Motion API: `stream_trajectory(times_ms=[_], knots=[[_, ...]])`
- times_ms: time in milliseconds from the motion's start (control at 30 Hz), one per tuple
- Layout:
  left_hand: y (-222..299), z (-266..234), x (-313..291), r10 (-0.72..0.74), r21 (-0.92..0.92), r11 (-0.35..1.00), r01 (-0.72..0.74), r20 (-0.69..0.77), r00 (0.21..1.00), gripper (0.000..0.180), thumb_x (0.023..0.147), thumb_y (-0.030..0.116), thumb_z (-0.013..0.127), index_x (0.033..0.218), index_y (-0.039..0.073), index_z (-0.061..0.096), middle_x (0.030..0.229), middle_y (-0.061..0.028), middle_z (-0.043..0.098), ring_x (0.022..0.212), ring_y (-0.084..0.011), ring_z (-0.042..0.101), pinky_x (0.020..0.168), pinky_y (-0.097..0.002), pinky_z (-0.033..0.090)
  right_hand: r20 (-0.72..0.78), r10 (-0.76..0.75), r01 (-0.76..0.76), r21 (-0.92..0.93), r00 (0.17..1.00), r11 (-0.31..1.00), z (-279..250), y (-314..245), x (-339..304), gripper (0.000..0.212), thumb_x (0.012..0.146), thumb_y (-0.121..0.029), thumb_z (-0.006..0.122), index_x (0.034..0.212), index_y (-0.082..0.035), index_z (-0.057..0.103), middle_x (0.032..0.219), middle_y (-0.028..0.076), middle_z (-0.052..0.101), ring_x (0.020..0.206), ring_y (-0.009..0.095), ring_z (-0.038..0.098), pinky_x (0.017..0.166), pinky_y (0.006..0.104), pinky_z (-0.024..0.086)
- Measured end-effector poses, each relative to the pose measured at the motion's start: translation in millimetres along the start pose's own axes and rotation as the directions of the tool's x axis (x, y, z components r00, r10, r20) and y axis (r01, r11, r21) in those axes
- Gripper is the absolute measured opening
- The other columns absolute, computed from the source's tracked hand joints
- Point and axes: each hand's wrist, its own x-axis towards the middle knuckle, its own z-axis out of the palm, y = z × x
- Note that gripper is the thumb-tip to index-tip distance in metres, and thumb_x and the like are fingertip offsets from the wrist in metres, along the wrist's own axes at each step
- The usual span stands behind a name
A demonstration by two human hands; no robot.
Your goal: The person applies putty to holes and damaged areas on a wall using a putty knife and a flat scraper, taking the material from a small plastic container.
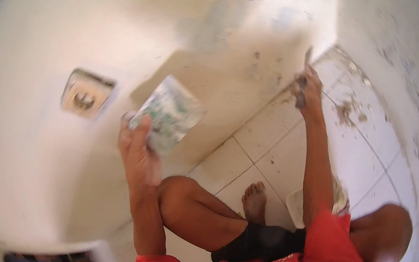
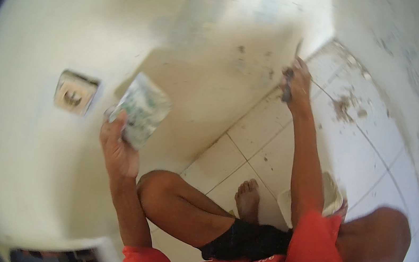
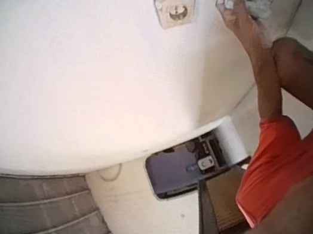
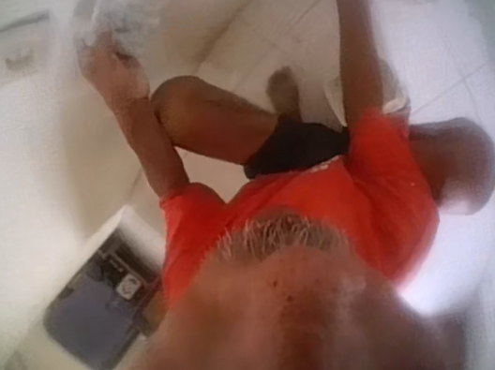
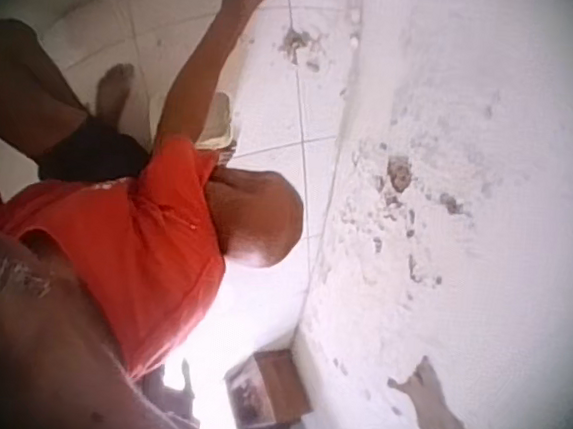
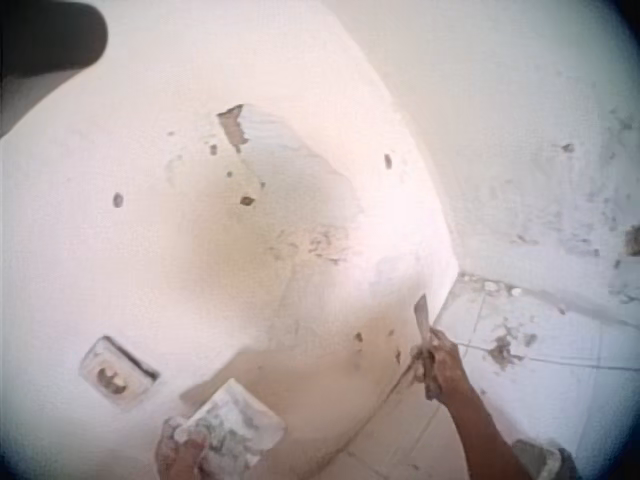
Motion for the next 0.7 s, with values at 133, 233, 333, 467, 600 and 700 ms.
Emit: stream_trajectory(times_ms=[133,233,333,467,600,700], knots=[[-7,4,3,-0.031,0.030,0.999,0.030,0.036,0.999,0.029,0.094,0.015,0.063,0.118,0.005,0.050,0.107,-0.0038,0.063,0.097,-0.0121,0.060,0.084,-0.0287,0.048,0.239,0.059,-0.017,-0.173,0.969,0.985,56,-76,-86,0.049,0.097,-0.035,0.051,0.125,0.004,0.050,0.084,0.009,0.061,0.050,0.010,0.052,0.042,0.0226,0.040],[-4,2,2,0.010,0.035,0.999,-0.011,0.031,0.999,0.025,0.095,0.015,0.063,0.114,0.007,0.049,0.104,-0.0024,0.063,0.093,-0.0096,0.059,0.081,-0.0262,0.048,0.421,0.055,0.026,-0.184,0.905,0.983,89,-101,-125,0.049,0.096,-0.036,0.052,0.122,0.006,0.051,0.083,0.011,0.063,0.053,0.014,0.059,0.042,0.0227,0.041],[-3,3,0,0.085,0.026,0.996,-0.086,0.018,0.996,0.024,0.095,0.015,0.063,0.112,0.008,0.049,0.103,-0.0020,0.063,0.092,-0.0087,0.059,0.079,-0.0250,0.047,0.544,0.240,-0.086,-0.293,0.804,0.952,95,-119,-147,0.041,0.096,-0.031,0.051,0.115,0.005,0.055,0.080,0.013,0.065,0.056,0.017,0.064,0.043,0.0229,0.043],[-3,15,-4,0.133,-0.045,0.990,-0.133,0.002,0.991,0.023,0.095,0.014,0.063,0.113,0.009,0.048,0.101,-0.0020,0.062,0.090,-0.0081,0.057,0.078,-0.0247,0.046,0.671,0.313,-0.116,-0.322,0.672,0.940,89,-112,-144,0.029,0.099,-0.022,0.050,0.109,0.004,0.058,0.084,0.012,0.066,0.063,0.016,0.066,0.047,0.0215,0.045],[-4,15,-3,0.170,-0.040,0.985,-0.168,0.044,0.985,0.023,0.096,0.013,0.062,0.113,0.009,0.047,0.101,-0.0024,0.060,0.088,-0.0085,0.056,0.077,-0.0251,0.045,0.660,0.373,-0.071,-0.437,0.652,0.897,101,-103,-144,0.029,0.100,-0.023,0.048,0.104,0.003,0.058,0.081,0.010,0.066,0.060,0.012,0.062,0.046,0.0202,0.041],[-4,15,-3,0.205,0.017,0.978,-0.207,0.076,0.976,0.023,0.096,0.011,0.061,0.113,0.008,0.046,0.100,-0.0029,0.059,0.087,-0.0081,0.053,0.078,-0.0241,0.044,0.652,0.334,-0.041,-0.421,0.681,0.906,109,-98,-147,0.029,0.100,-0.023,0.047,0.105,0.003,0.059,0.080,0.009,0.066,0.057,0.010,0.058,0.044,0.0199,0.039]])
